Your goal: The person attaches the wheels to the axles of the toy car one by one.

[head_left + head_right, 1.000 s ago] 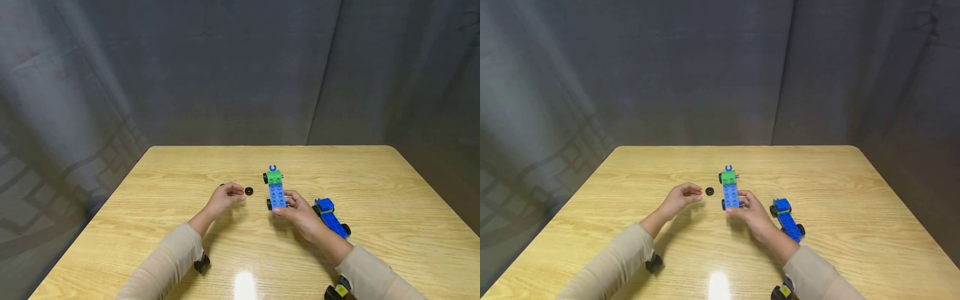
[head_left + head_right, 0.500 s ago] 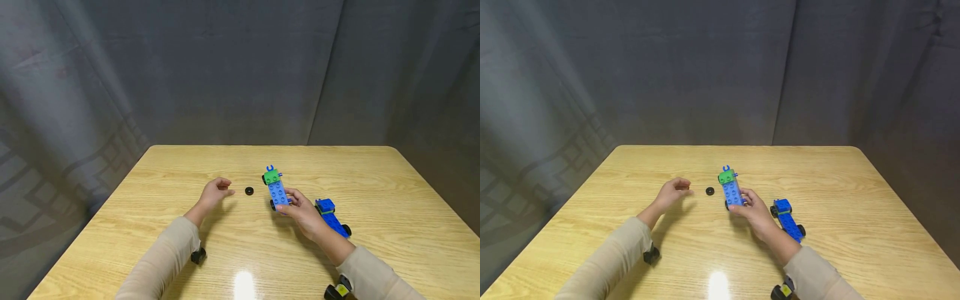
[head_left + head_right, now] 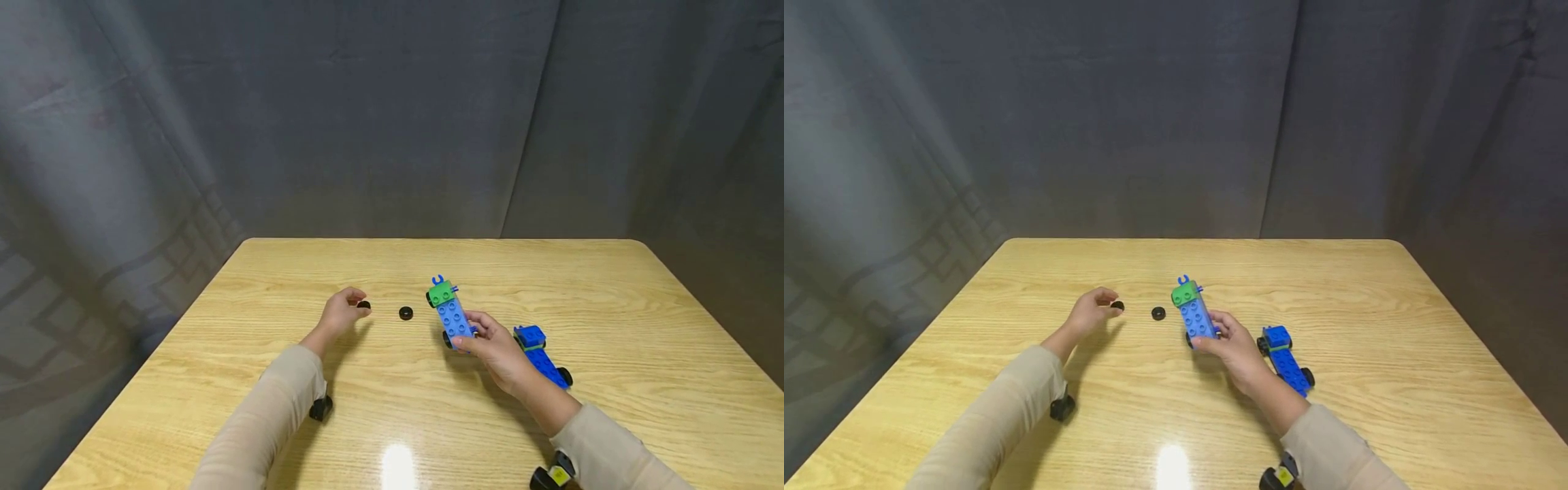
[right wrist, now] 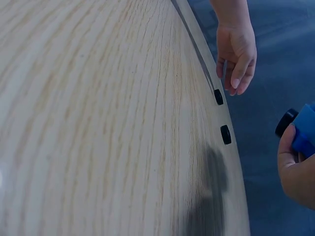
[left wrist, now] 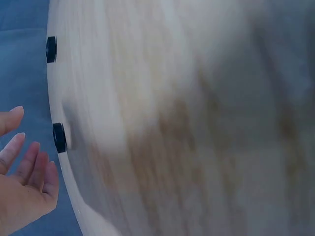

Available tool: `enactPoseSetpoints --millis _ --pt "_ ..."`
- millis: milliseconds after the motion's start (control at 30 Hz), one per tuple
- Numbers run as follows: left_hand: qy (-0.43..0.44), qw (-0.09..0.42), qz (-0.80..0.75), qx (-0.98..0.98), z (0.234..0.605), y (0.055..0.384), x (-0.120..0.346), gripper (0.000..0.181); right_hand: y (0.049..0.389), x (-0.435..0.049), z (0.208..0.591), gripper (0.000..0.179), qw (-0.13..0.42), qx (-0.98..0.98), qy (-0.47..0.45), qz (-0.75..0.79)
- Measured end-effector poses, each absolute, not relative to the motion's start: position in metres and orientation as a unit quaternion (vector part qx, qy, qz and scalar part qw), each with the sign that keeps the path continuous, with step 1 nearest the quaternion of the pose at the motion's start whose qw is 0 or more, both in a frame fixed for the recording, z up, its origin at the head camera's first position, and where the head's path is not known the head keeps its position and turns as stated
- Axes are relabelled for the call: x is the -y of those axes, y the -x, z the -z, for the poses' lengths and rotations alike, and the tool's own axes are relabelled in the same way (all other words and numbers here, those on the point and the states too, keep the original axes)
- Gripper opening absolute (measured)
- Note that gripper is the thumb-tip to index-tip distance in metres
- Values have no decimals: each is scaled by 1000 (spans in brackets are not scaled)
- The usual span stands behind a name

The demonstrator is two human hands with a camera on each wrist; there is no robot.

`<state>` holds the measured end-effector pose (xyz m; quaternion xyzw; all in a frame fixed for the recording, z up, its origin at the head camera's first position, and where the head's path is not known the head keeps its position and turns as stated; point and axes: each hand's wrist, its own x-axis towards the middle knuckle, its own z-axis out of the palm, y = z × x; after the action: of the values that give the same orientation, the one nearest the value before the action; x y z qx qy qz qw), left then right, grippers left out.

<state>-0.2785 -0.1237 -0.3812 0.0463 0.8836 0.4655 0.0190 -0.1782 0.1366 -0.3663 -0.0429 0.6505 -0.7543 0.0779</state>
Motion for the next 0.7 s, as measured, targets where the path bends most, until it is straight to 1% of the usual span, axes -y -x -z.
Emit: enactPoseSetpoints --millis 200,267,433,500,700 --pt "-47 26 -441 -896 385 284 126 33 178 -139 371 63 78 -630 72 770" --pt "-49 30 -430 -901 386 285 127 34 178 -141 374 61 75 -617 98 778" --pt "-44 41 -419 -906 389 287 129 36 178 -141 371 58 99 -612 81 781" --pt "-41 44 -418 -906 389 287 129 35 176 -141 368 60 113 -621 57 774" --pt "-47 44 -409 -910 389 289 126 33 175 -141 365 58 113 -637 46 761"
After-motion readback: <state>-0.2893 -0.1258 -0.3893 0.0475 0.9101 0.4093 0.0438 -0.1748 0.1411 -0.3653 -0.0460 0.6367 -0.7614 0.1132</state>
